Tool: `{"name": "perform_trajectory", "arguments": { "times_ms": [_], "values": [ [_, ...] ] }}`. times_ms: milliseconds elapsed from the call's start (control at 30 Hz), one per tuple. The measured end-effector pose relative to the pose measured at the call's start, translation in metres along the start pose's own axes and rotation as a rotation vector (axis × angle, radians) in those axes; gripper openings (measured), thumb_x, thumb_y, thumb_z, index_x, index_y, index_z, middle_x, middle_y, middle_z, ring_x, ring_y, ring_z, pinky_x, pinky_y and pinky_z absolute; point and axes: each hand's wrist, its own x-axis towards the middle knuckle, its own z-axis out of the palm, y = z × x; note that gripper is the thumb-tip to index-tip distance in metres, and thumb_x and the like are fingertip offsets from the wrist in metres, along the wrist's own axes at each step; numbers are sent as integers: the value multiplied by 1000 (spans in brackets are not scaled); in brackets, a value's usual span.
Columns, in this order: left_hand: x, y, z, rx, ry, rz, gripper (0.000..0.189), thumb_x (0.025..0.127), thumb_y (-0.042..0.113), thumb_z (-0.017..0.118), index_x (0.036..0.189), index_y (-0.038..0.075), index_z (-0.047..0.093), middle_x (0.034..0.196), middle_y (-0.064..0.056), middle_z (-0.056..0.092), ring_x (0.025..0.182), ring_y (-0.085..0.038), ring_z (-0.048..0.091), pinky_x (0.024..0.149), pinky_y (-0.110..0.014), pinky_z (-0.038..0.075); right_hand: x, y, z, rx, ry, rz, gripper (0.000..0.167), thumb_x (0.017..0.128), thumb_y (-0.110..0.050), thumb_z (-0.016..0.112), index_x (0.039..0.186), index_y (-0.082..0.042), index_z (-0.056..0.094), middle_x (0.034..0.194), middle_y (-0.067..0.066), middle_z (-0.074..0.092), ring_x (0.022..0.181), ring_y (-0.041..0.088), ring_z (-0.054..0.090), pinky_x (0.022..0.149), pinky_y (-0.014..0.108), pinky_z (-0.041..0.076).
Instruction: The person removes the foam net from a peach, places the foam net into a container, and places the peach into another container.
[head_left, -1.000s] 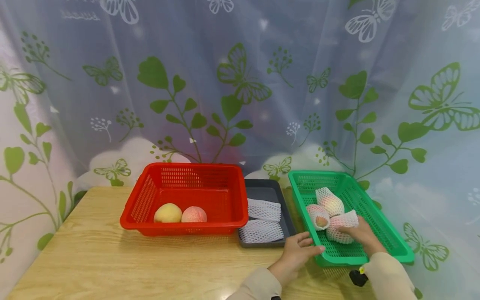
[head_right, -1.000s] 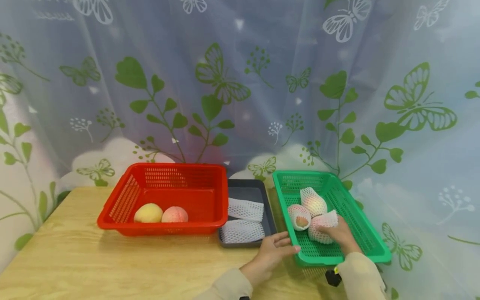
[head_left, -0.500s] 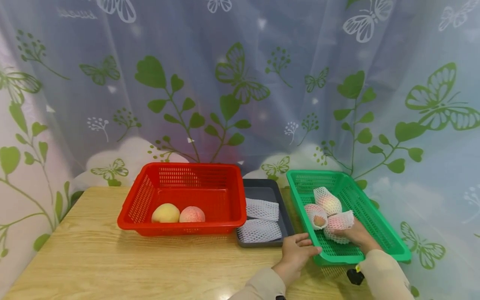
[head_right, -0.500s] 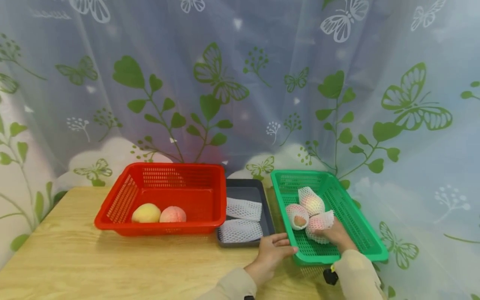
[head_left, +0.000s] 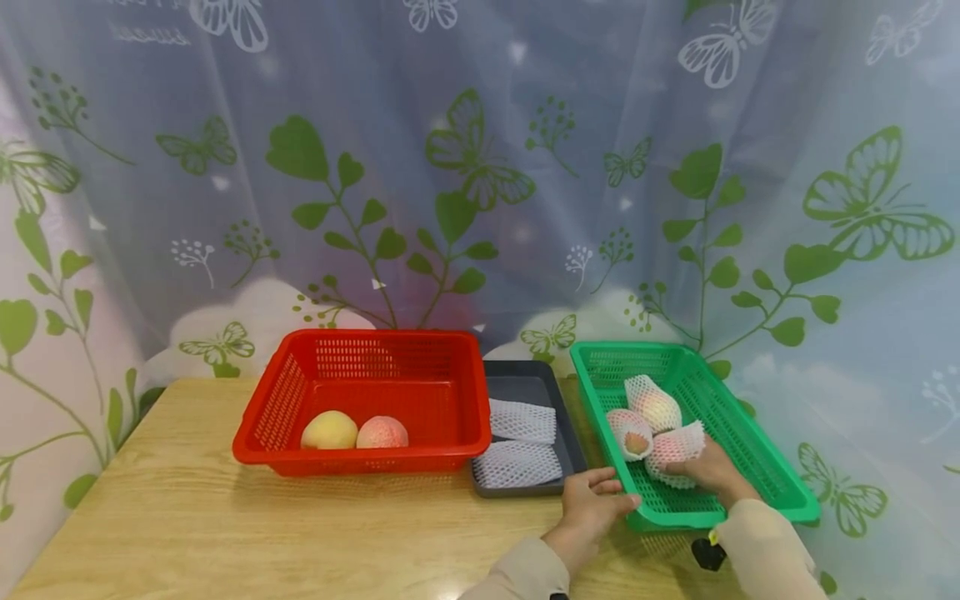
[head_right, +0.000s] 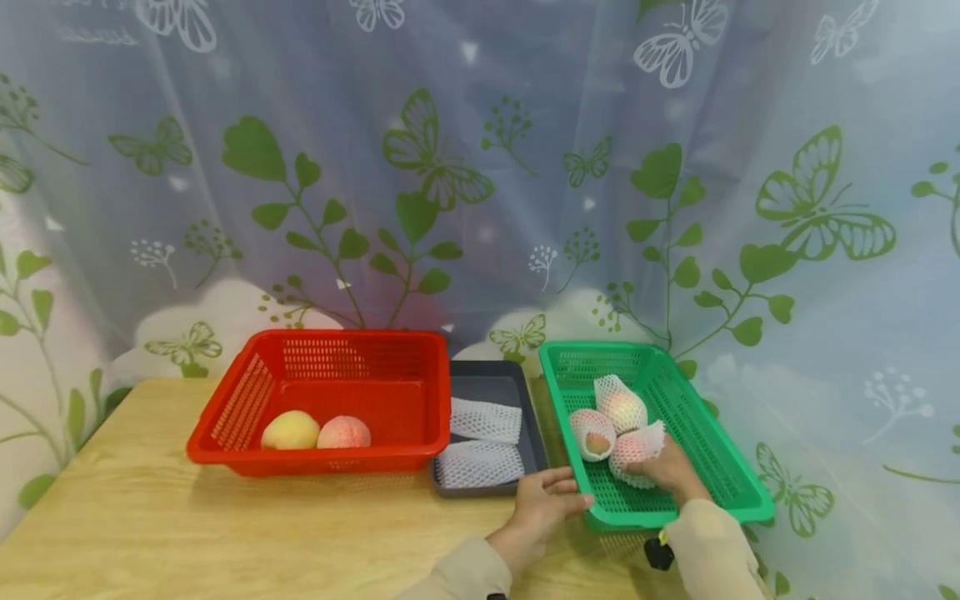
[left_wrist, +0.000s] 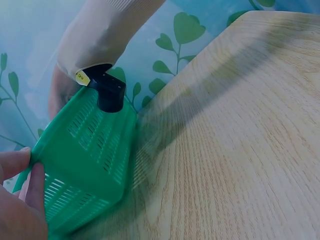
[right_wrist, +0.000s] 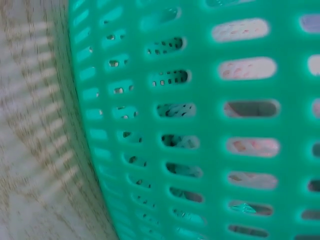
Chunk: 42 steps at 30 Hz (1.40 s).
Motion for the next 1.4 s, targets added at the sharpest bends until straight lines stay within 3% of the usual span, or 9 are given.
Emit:
{"name": "perform_trajectory", "arguments": {
  "times_ms": [400, 567, 767, 1100, 1233, 1400],
  "values": [
    [-1, 0, -4, -26, -11, 11, 43, 71, -15, 74, 111, -7, 64, 90, -10, 64, 77, -17, 64, 70, -30, 58, -2, -7, 0, 18, 27, 6, 82, 86, -15, 70, 143, 11, 17, 130, 38, 37, 113, 53, 45, 73, 53, 54],
    [-2, -1, -3, -39, -28, 9, 41, 72, -16, 72, 111, -9, 63, 90, -11, 66, 78, -17, 65, 71, -30, 58, -6, -8, -3, 20, 39, 21, 79, 86, -17, 71, 141, 12, 22, 128, 37, 40, 109, 48, 49, 70, 48, 55],
    [0, -3, -6, -52, -57, 37, 38, 73, -15, 72, 109, -11, 63, 89, -13, 68, 77, -19, 66, 70, -31, 58, -11, -11, -9, 112, 48, 87, 80, 90, -20, 66, 143, 14, 16, 133, 37, 33, 116, 51, 43, 79, 53, 53],
    [4, 15, -27, 73, -155, 84, 43, 77, -2, 74, 118, -5, 63, 104, -13, 68, 92, -17, 65, 82, -31, 55, -23, -27, -17, 136, 94, 57, 87, 93, -25, 63, 149, 8, 5, 140, 34, 27, 122, 47, 39, 83, 48, 53],
    [6, 26, -38, 109, -195, 116, 44, 78, 0, 75, 121, -1, 63, 109, -12, 66, 95, -18, 64, 81, -29, 55, -27, -38, -18, 116, 116, 24, 85, 92, -28, 63, 149, 6, 9, 140, 32, 29, 121, 45, 40, 83, 46, 52],
    [7, 40, -53, 237, -232, 200, 45, 81, 10, 77, 123, 6, 63, 114, -8, 66, 105, -24, 63, 84, -29, 55, -34, -55, -14, 95, 139, -29, 82, 90, -33, 66, 147, 4, 19, 136, 28, 38, 112, 36, 48, 77, 38, 52]
  ]
}}
